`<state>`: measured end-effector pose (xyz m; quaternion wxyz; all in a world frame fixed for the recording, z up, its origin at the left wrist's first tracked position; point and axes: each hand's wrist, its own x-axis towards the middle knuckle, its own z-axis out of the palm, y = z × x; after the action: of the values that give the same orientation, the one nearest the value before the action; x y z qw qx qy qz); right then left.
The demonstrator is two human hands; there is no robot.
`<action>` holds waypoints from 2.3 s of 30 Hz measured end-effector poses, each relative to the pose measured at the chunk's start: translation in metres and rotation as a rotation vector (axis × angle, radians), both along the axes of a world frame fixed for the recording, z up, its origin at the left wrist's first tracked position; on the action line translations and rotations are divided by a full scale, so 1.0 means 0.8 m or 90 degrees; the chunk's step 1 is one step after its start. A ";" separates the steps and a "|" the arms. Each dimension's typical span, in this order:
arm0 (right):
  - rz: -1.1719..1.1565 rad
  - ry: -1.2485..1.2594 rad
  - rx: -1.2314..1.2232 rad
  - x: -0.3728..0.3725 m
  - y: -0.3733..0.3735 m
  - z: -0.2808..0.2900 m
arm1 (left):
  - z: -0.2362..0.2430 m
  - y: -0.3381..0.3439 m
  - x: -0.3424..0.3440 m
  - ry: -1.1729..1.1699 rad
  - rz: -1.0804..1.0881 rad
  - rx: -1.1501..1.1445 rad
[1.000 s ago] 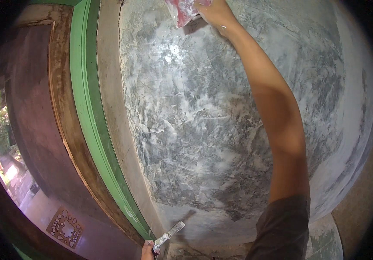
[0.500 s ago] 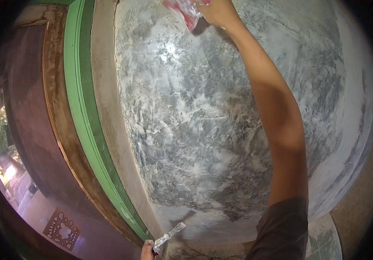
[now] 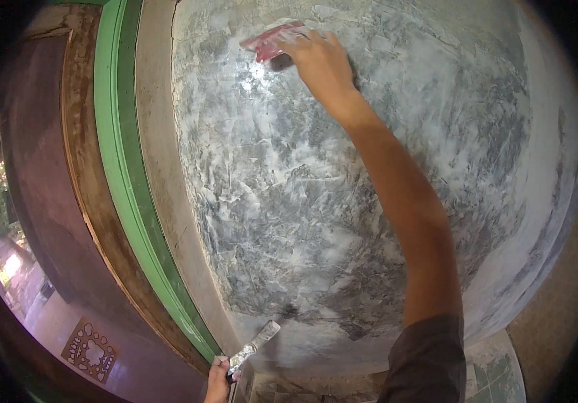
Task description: The person scrapes and smooths a wall surface with a putty knife and a scraper, applying plaster from a bucket.
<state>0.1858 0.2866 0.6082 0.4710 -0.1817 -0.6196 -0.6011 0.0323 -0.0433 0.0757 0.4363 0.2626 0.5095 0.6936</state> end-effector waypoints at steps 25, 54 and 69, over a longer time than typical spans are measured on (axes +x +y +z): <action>-0.187 0.021 0.013 -0.038 -0.011 0.051 | -0.022 -0.001 0.007 0.058 0.004 0.012; -0.079 -0.108 -0.004 -0.021 -0.004 0.035 | -0.025 0.001 0.017 0.015 -0.004 0.040; 0.005 -0.066 -0.042 0.037 0.010 0.052 | -0.014 0.016 0.013 -0.033 -0.060 0.016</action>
<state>0.2152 0.2950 0.6499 0.4344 -0.1634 -0.6630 -0.5874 0.0426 -0.0302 0.0647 0.4782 0.2733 0.4764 0.6853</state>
